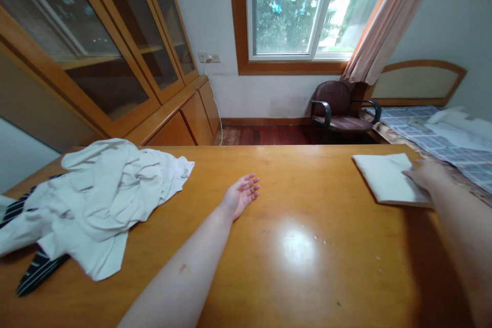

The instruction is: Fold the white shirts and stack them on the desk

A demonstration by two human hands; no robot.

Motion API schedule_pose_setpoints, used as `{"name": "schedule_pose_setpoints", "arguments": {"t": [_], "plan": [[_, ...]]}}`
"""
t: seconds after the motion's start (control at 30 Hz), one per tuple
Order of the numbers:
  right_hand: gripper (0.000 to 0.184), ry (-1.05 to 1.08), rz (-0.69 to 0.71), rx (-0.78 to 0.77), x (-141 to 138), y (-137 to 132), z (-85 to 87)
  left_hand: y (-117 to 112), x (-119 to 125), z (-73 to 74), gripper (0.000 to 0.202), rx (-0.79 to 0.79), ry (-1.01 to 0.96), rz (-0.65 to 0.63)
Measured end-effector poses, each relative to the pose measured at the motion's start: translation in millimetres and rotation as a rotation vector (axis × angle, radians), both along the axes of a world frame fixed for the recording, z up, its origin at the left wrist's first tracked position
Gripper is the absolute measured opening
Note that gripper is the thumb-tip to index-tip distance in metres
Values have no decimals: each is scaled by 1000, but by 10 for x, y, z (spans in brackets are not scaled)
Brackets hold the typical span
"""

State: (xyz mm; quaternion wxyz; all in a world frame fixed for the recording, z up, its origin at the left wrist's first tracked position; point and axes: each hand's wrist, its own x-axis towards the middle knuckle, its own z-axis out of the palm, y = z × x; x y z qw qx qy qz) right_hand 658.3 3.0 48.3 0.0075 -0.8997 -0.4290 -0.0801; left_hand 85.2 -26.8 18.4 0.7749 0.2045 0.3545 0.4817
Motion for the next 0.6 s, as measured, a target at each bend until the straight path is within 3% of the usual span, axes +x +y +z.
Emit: {"name": "schedule_pose_setpoints", "arguments": {"t": [0.1, 0.17, 0.3, 0.43, 0.6], "plan": [[63, -7, -26, 31, -251, -59, -17, -6, 9, -7, 29, 22, 19, -10], [70, 64, 62, 31, -491, -68, -24, -9, 15, -13, 29, 34, 27, -21], [78, 265, 91, -129, -839, -85, -128, -1, 18, -37, 29, 39, 31, -25], [83, 233, 69, -121, -820, -117, -268, 8, 1, -57, 30, 38, 17, -29], [85, 206, 75, -111, -603, -81, -305, 9, -8, -35, 27, 20, 3, -23]]}}
